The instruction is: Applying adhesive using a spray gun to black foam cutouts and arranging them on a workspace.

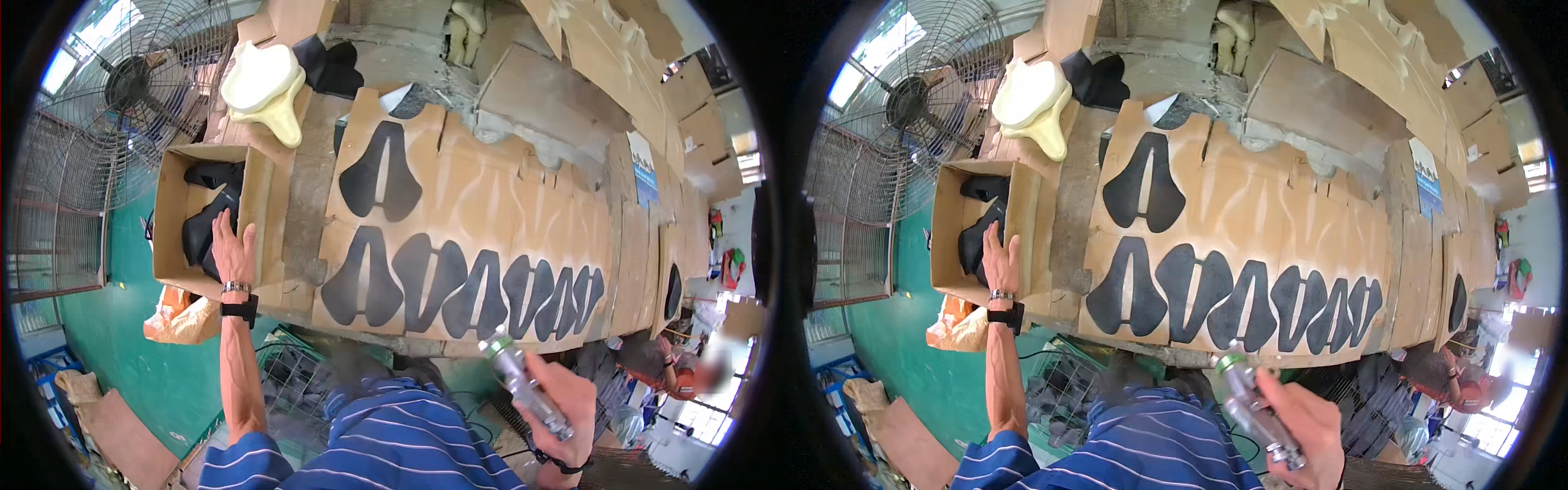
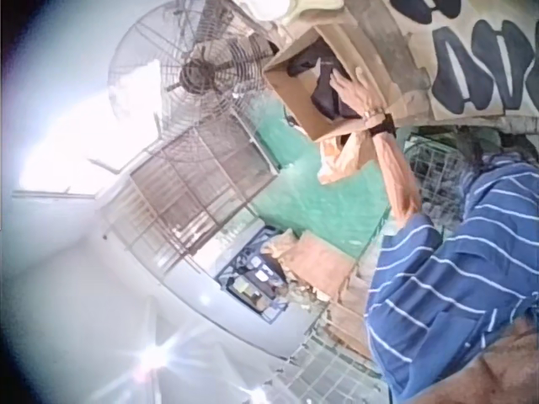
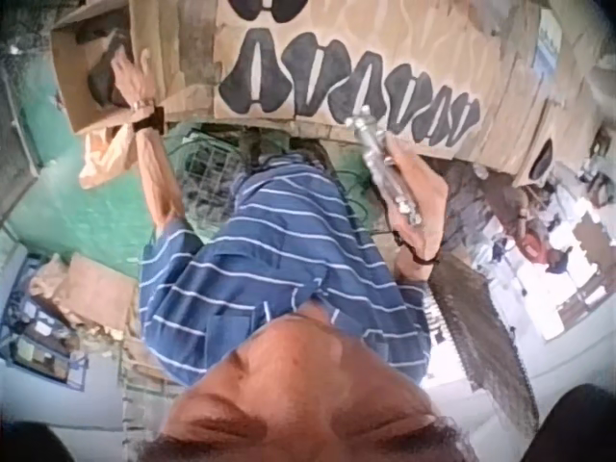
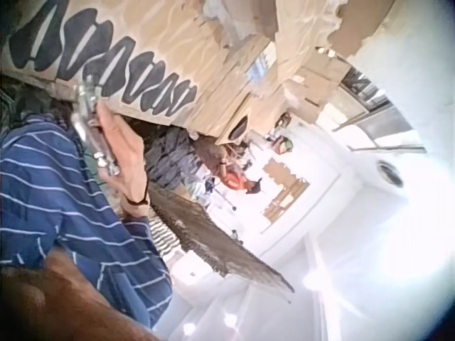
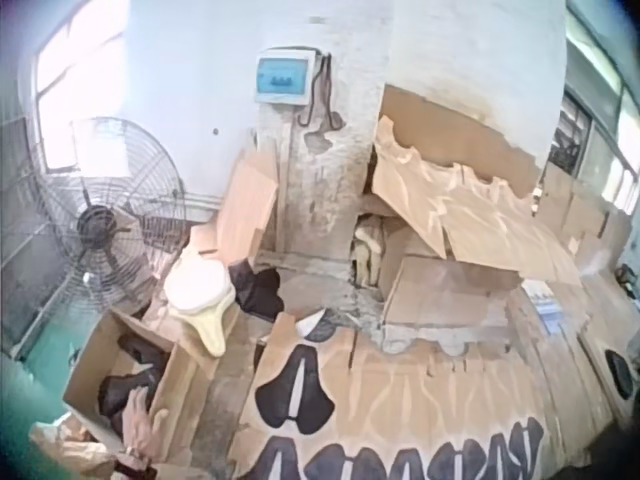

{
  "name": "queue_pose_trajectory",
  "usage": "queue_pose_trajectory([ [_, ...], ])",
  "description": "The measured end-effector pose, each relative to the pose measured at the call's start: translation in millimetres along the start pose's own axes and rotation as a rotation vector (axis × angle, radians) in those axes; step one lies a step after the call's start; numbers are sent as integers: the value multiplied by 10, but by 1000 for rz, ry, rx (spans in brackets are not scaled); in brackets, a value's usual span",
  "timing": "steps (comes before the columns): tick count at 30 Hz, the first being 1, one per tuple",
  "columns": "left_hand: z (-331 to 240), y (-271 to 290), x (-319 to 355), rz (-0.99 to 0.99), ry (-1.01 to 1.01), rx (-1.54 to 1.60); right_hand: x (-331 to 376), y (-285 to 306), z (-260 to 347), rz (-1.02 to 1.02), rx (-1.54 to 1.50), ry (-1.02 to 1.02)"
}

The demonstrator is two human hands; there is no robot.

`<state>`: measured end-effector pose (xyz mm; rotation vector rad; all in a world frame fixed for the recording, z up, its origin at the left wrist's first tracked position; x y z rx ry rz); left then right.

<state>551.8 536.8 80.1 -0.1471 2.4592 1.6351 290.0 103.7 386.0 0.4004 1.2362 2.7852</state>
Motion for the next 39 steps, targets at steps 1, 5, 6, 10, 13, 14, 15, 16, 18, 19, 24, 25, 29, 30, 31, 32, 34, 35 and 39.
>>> queue_pose_trajectory([
  [1,20,-12,-7,15,25,35,-18,-51,40,60,-25,-7],
  [5,12,-26,0,28,44,75,-68,-18,37,-15,-85,-87],
  [6,9,-25,5,27,45,73,-92,-37,17,-13,-85,-86],
  [10,6,-25,-3,44,70,97,-106,19,-53,-96,-69,-62],
  [13,16,-21,18,49,68,96,-71,57,-128,-170,-118,-154],
  [14,8,-17,6,40,65,84,-82,70,-131,-173,-115,-158],
  [15,2,-21,5,47,67,83,-108,78,-136,-161,-106,-166],
  [16,-12,-30,5,50,64,87,-118,80,-146,-149,-97,-175],
  [18,-52,12,-2,55,67,87,-104,62,-152,-90,-79,-133],
  [19,-11,-26,9,-3,29,34,-94,28,-144,-29,-63,-91],
  [24,-80,-3,3,42,50,107,-93,55,-159,-133,-59,-73],
  [25,-75,2,6,46,58,108,-108,28,-122,-83,-54,3],
  [29,-70,16,-1,60,69,110,-52,-13,-209,30,-112,-164],
  [30,-92,39,-9,44,60,90,-48,-31,-221,30,-113,-164],
  [31,-110,66,-13,26,51,69,-45,-11,-251,-30,-139,-163],
  [32,-143,73,-18,25,50,68,-51,20,-272,-92,-164,-162],
  [34,-399,259,16,-178,-171,-169,-70,13,-251,-73,-135,-140],
  [35,-492,296,84,-216,-225,-165,-58,-15,-268,-37,-135,-136],
  [39,-1283,62,274,92,-495,0,-85,-93,-244,-10,-140,-139],
])
Point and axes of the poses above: each hand's wrist, its own x-axis away from the middle knuckle, its own y-axis out of the back of the hand, z = x × y, the point moved 8 cm from there along -x, towards the middle knuckle, and after that the axes turned 5 degrees about -y, right-handed, at the moved point
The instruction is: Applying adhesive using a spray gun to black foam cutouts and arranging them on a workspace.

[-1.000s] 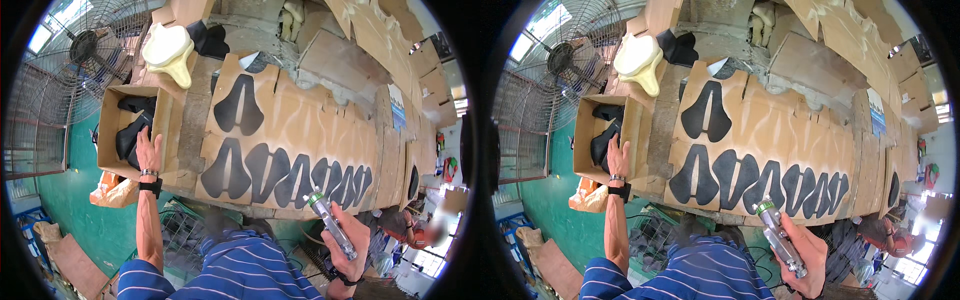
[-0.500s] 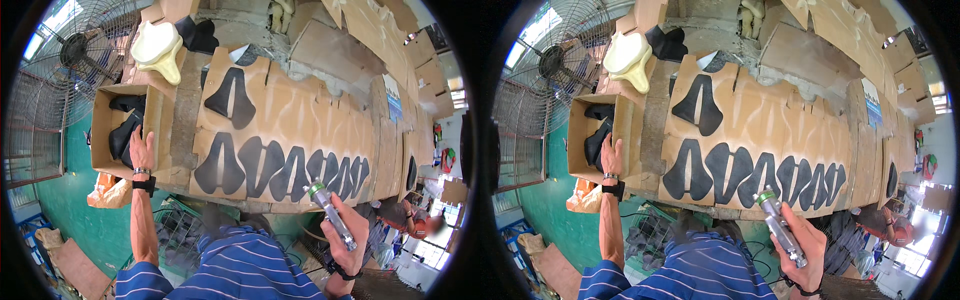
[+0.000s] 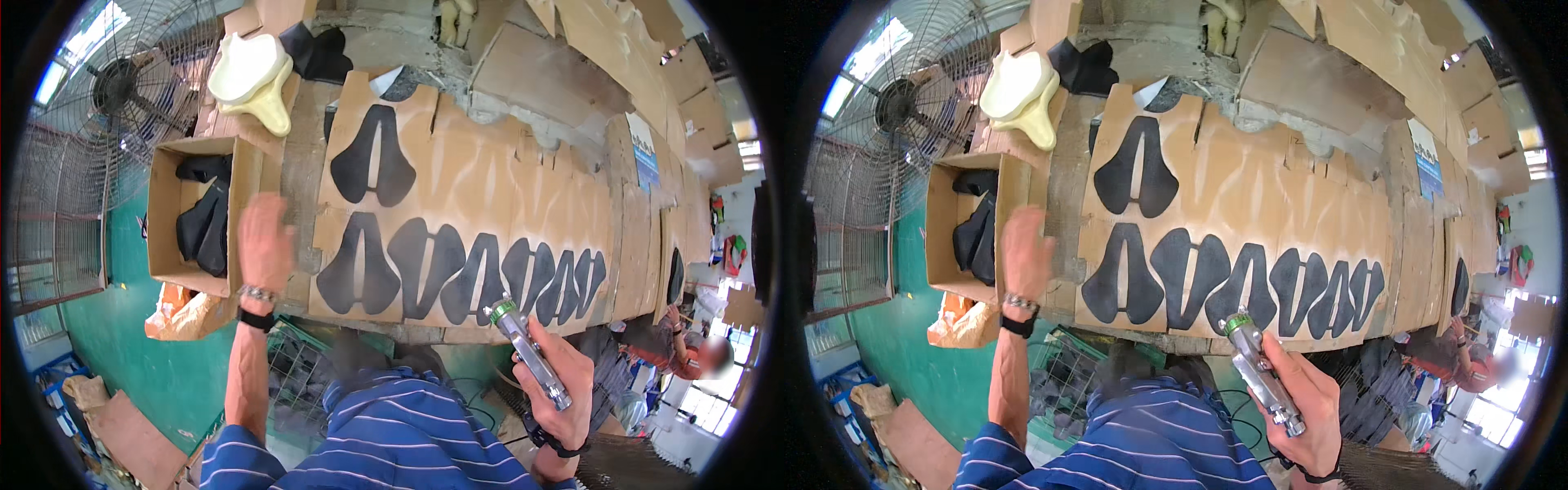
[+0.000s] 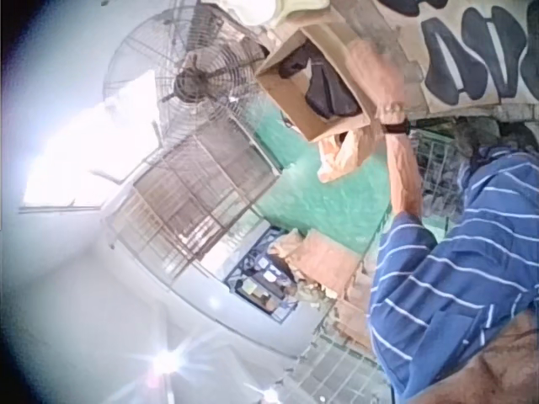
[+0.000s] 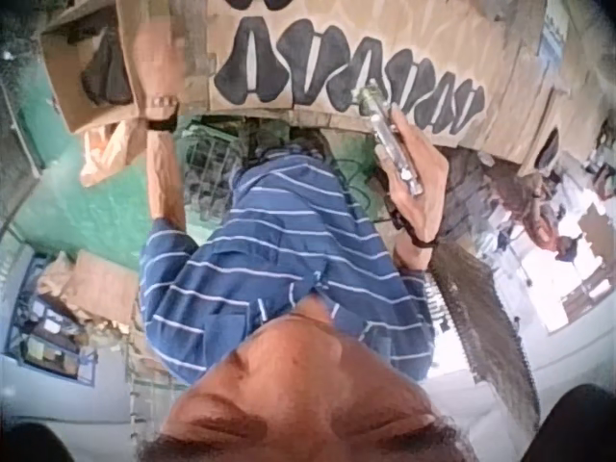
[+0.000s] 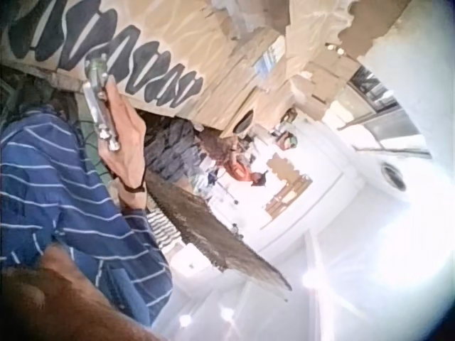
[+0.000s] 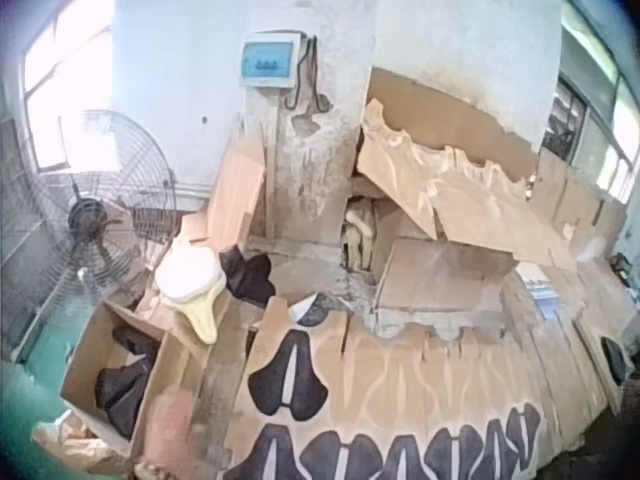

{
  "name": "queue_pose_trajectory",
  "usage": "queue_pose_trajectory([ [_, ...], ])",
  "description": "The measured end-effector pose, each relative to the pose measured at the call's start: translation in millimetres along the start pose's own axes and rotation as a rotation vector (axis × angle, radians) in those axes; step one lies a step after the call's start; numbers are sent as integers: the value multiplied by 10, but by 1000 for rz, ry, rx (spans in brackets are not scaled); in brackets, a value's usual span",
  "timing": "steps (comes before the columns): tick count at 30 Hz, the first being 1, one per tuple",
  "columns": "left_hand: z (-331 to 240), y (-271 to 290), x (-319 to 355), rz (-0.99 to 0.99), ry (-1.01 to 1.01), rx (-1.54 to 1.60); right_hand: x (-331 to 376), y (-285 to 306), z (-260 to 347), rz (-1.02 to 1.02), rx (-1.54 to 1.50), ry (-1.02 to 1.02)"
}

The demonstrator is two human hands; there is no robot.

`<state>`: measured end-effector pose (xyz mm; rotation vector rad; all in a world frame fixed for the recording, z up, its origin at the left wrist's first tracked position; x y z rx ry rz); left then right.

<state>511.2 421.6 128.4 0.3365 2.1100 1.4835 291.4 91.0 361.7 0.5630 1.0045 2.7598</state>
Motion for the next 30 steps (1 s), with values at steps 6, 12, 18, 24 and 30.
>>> queue_pose_trajectory([
  [6,-822,-1017,-390,315,-452,216,-62,-70,62,6,34,48],
  [12,-682,-1402,-449,478,-449,49,4,-85,37,20,10,55],
  [18,-514,-1072,-661,425,-232,394,86,-34,94,-6,16,96],
  [24,59,416,-442,-261,-7,39,84,76,56,-161,-69,26],
  [30,1226,27,244,-68,412,-274,73,-137,117,95,-16,98],
])
Point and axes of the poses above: each hand's wrist, its own x-axis away from the middle knuckle, its own y-axis out of the back of the hand, z = x × y, the point moved 8 cm from there along -x, towards the middle knuckle, and after that the axes turned 5 degrees about -y, right-handed, at the moved point
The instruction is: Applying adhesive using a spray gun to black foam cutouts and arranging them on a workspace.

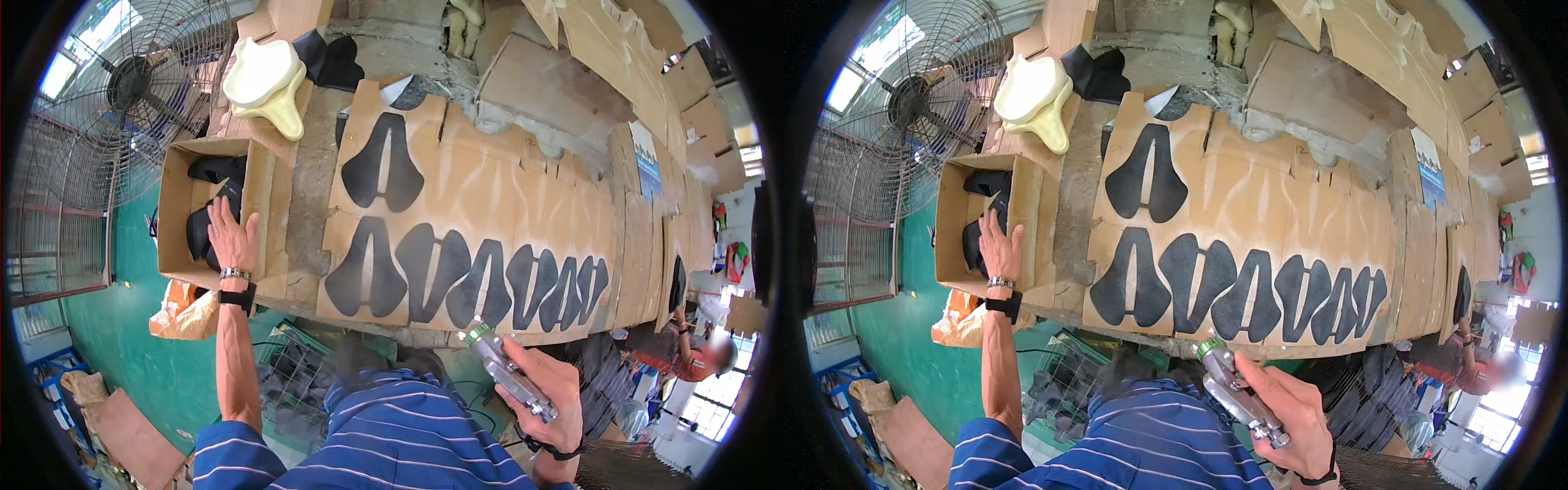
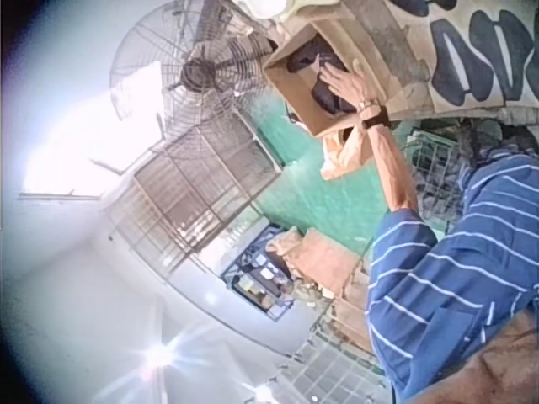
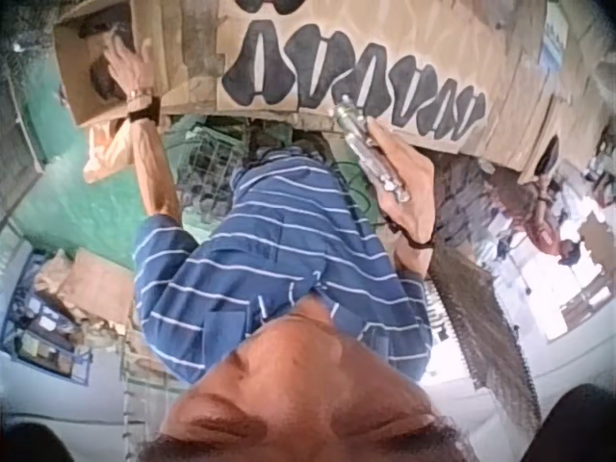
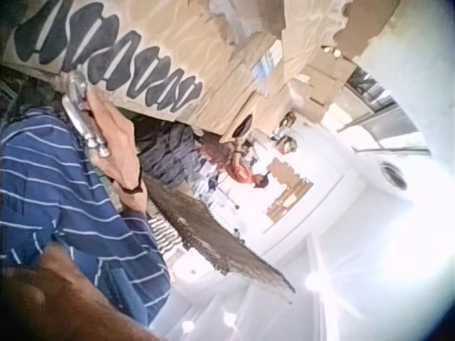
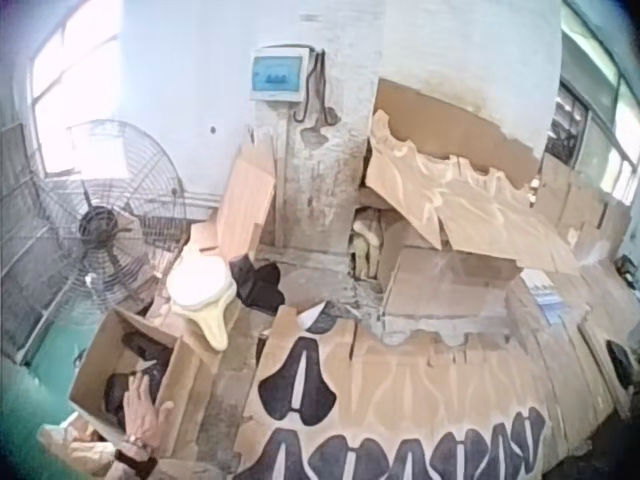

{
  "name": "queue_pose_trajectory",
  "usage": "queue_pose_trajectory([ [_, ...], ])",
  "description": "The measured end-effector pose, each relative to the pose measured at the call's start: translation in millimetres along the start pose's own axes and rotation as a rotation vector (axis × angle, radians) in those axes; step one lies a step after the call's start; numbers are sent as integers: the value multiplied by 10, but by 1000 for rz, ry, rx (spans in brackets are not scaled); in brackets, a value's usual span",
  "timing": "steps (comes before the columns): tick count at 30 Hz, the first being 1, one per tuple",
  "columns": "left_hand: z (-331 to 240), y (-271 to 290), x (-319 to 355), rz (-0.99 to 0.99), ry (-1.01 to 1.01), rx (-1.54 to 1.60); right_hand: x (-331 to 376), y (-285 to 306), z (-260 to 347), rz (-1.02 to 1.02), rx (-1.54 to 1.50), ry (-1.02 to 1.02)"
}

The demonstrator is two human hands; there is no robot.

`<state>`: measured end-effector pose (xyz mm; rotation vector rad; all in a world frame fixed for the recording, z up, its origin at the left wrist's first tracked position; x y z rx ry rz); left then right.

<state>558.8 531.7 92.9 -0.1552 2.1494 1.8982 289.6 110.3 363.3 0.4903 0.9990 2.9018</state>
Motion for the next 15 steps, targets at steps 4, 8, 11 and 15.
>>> queue_pose_trajectory([
  [4,42,-114,20,4,20,197,-78,18,104,-50,-37,-48],
  [8,87,-139,38,37,91,285,-73,-3,121,-42,-13,-12],
  [11,55,-146,10,60,107,300,-35,26,98,-27,10,-1],
  [15,47,-126,21,69,122,316,-2,35,81,7,20,-5],
])
Point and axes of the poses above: each hand's wrist, its own x-axis away from the middle knuckle, its own y-axis out of the back of the hand, z = x × y, the point moved 8 cm from there along -x, towards the middle knuckle, and after that the axes turned 5 degrees about -y, right-handed, at the moved point
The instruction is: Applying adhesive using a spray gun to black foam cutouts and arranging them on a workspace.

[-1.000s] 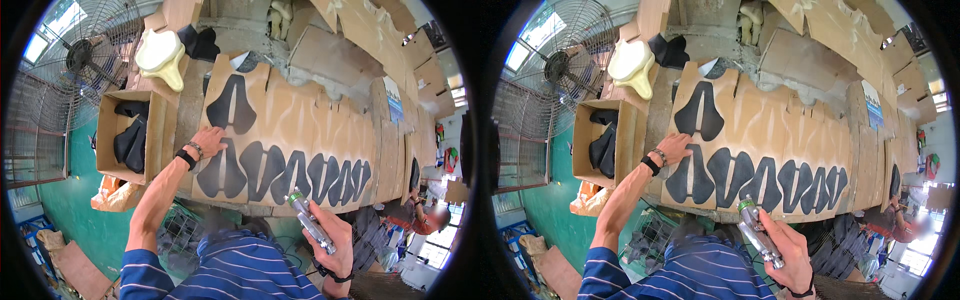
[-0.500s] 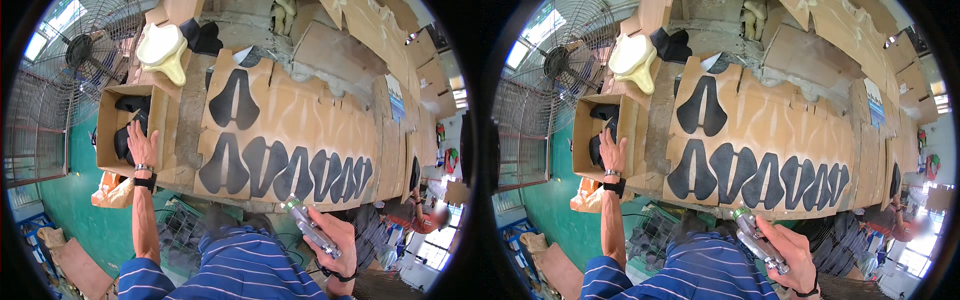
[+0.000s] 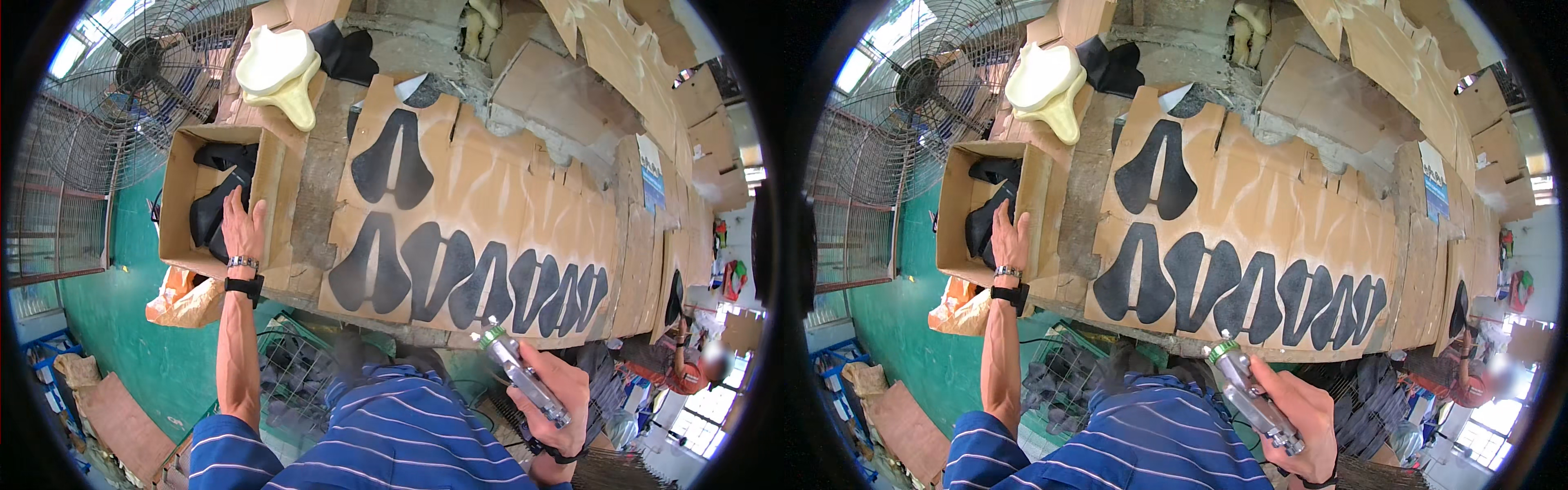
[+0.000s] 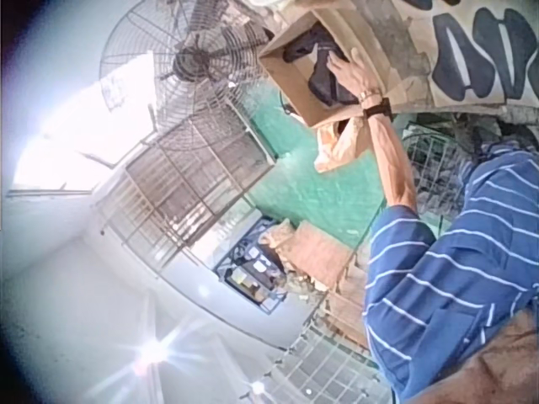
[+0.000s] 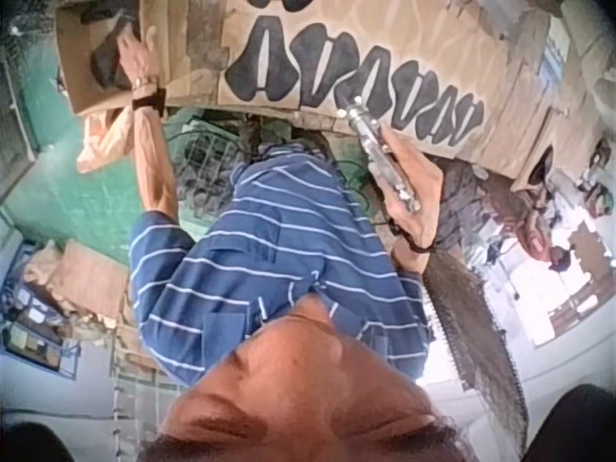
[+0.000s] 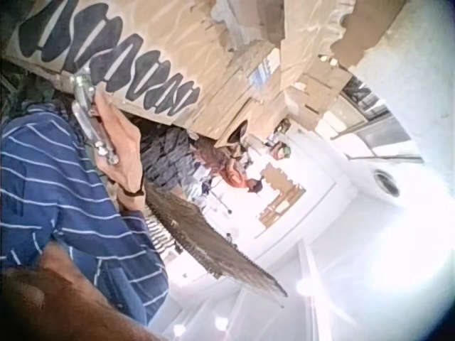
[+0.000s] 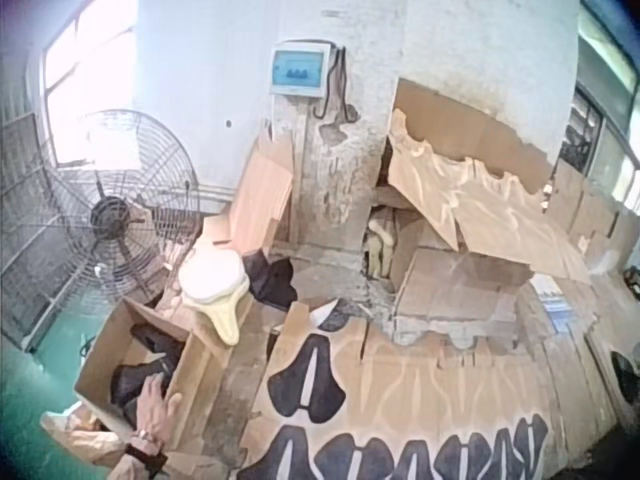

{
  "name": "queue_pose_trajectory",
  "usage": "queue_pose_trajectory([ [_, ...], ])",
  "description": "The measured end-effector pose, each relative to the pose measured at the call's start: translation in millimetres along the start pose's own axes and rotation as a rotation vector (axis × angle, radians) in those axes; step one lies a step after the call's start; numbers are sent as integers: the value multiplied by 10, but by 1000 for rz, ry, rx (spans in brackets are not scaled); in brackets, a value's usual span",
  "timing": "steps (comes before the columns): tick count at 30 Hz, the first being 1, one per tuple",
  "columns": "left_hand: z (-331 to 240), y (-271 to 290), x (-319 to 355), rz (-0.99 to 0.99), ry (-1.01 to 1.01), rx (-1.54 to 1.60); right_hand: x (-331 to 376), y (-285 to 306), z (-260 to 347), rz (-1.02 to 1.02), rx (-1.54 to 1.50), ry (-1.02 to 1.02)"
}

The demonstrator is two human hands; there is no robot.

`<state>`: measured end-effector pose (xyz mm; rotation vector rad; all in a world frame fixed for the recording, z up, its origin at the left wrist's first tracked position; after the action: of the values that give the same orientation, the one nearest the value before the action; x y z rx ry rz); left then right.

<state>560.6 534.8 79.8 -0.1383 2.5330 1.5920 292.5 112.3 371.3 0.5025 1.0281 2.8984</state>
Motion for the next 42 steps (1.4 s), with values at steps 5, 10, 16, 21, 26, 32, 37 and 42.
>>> queue_pose_trajectory([
  [5,-9,-6,-3,7,2,29,108,47,-133,-25,1,-72],
  [10,29,-31,-1,17,4,9,96,115,-124,-125,-37,-124],
  [16,28,-36,-1,12,-12,19,144,107,-164,-211,-80,-87],
  [21,3,-27,0,15,-15,19,111,77,-91,-219,-50,-59],
  [26,8,-29,-7,22,-13,17,142,60,-81,-75,42,17],
  [32,16,-39,0,30,6,31,110,14,31,-103,90,139],
  [37,54,-58,2,27,9,43,-11,-75,-13,-38,55,100],
  [42,21,-44,-5,48,22,58,-77,19,-70,-205,37,-9],
])
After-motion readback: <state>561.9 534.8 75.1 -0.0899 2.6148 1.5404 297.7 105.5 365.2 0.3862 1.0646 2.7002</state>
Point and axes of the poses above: each hand's wrist, its own x-axis away from the middle knuckle, its own y-axis out of the back of the hand, z = x × y, the point moved 8 cm from there along -x, towards the middle knuckle, and after that the axes turned 5 degrees about -y, right-handed, at the moved point
